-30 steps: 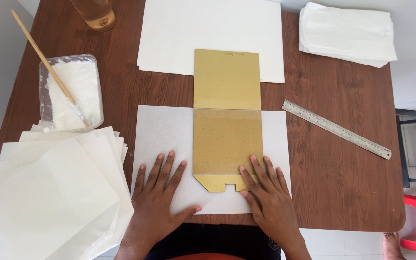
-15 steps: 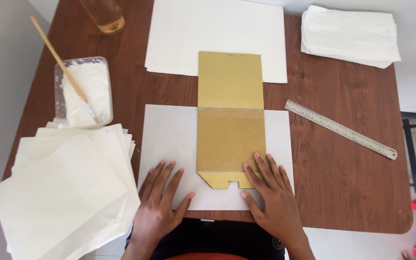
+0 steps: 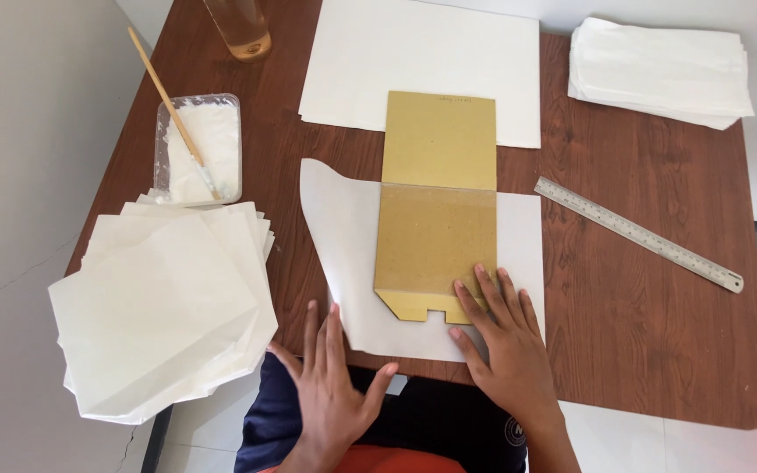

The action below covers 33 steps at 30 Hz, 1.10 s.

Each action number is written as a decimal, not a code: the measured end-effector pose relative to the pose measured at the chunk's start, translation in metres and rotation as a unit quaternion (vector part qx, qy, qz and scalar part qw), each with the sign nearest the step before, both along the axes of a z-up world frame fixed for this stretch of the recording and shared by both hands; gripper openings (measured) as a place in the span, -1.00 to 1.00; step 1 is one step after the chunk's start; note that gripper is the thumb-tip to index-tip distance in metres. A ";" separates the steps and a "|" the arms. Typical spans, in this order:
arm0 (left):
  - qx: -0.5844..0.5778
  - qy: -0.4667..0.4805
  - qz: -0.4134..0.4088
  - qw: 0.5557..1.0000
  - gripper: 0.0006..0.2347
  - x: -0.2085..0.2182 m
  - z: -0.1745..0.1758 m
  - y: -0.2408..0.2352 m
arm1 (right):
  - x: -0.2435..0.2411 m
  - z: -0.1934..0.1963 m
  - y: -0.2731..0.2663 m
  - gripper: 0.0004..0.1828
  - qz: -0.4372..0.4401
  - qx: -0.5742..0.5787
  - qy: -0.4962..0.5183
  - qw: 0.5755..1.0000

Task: Folding and gluing paper to create a handmade paper bag using a template and brush.

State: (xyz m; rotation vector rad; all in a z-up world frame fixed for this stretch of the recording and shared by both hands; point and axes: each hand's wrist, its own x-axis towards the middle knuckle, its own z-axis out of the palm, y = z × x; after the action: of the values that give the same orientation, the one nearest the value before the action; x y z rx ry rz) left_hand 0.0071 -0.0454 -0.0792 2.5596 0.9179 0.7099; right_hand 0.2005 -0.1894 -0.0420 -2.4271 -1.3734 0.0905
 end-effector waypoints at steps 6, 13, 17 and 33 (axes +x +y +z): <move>-0.083 -0.256 -0.022 0.963 -0.31 0.049 0.020 0.003 | -0.001 0.002 0.000 -0.39 0.001 -0.005 -0.005 1.000; 0.036 -0.154 -0.209 0.965 -0.45 0.032 0.005 0.017 | -0.001 0.001 -0.002 -0.41 -0.003 0.004 0.010 1.000; 0.033 -0.130 -0.335 0.933 -0.55 0.034 0.027 0.031 | 0.002 0.000 -0.002 0.02 -0.002 -0.005 0.022 1.000; 0.033 -0.107 -0.459 0.882 -0.78 0.044 0.045 0.052 | 0.003 0.001 0.001 -0.08 -0.018 -0.027 0.010 0.999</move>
State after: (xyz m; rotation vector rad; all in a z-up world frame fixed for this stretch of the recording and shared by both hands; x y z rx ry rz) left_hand 0.0515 0.0068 -0.0340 2.4830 -0.4159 0.6784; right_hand 0.2031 -0.1880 -0.0405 -2.4872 -1.3352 0.1452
